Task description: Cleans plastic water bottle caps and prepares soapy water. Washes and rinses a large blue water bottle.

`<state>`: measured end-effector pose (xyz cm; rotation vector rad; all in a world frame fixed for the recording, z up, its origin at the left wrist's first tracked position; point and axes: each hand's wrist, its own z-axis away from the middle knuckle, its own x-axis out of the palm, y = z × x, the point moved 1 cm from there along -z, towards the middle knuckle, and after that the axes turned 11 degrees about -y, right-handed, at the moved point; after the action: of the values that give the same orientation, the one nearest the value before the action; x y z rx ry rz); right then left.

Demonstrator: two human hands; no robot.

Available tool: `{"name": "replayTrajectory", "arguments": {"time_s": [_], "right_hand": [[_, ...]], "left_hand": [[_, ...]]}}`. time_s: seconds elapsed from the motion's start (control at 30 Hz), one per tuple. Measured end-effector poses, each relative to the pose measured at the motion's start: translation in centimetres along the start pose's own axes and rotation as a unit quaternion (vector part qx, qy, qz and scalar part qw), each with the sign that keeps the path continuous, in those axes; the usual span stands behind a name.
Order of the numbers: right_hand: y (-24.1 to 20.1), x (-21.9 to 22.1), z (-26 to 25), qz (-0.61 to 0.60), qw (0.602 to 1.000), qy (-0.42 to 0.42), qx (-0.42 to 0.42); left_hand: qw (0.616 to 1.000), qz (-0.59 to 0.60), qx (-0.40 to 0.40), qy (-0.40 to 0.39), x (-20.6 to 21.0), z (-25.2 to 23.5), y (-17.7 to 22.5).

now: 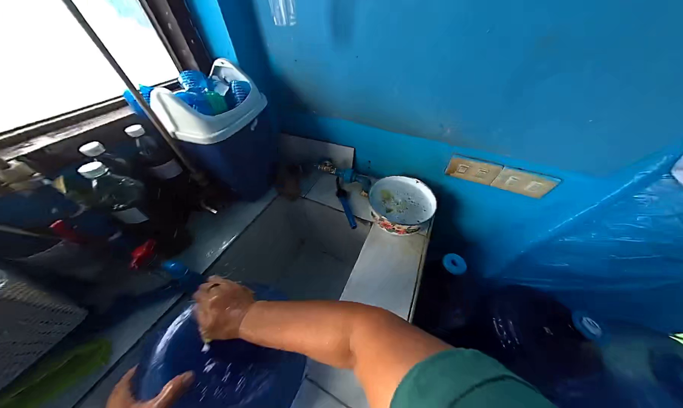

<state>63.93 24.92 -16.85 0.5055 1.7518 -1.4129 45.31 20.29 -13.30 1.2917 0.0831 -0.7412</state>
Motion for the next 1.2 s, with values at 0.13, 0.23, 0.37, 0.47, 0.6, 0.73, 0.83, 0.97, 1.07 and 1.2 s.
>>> {"name": "replayTrajectory", "arguments": {"time_s": [0.13,0.23,0.37,0.47,0.6,0.73,0.83,0.97,1.07,1.2], "right_hand": [[-6.2,1.2,-0.7,-0.009,0.99,0.003,-0.139],[-3.2,-1.6,-4.3,0.014,0.992,-0.116,0.055],[-7.4,1.0,-2.8,0.031,0.991,-0.123,-0.032],[-6.8,1.2,-2.5,0.087,0.988,-0.104,-0.079],[-5.8,-0.1,-3.8,0.123,0.981,-0.13,0.071],[-8.3,6.3,7.7,0.019,0.948,-0.061,-0.311],[-4.6,4.0,7.1,0.06,0.942,-0.089,-0.317],[-3.9,-0.7,-1.6,0.079,0.988,-0.112,0.065],[-8.7,2.7,-2.8,0.088,0.987,-0.089,-0.104],[-5.1,-0.6,-5.2,0.029,0.989,-0.132,0.066]], "left_hand": [[0.992,0.042,0.031,0.119,2.7,1.7,0.4],[0.986,0.069,-0.038,0.146,2.5,3.0,-0.1],[0.98,0.095,-0.002,0.177,2.6,3.0,-1.2],[0.972,0.115,-0.014,0.206,2.9,4.7,-2.4],[0.969,0.115,-0.05,0.215,1.9,5.4,-2.3],[0.996,0.038,-0.084,0.003,-7.1,1.1,-2.2],[0.996,0.066,-0.03,-0.051,-7.8,1.0,-4.0],[0.986,0.124,-0.026,0.112,0.1,2.8,-2.4],[0.97,0.118,0.011,0.214,3.2,3.4,-2.6],[0.973,0.124,-0.022,0.193,3.7,5.3,-2.7]]}}
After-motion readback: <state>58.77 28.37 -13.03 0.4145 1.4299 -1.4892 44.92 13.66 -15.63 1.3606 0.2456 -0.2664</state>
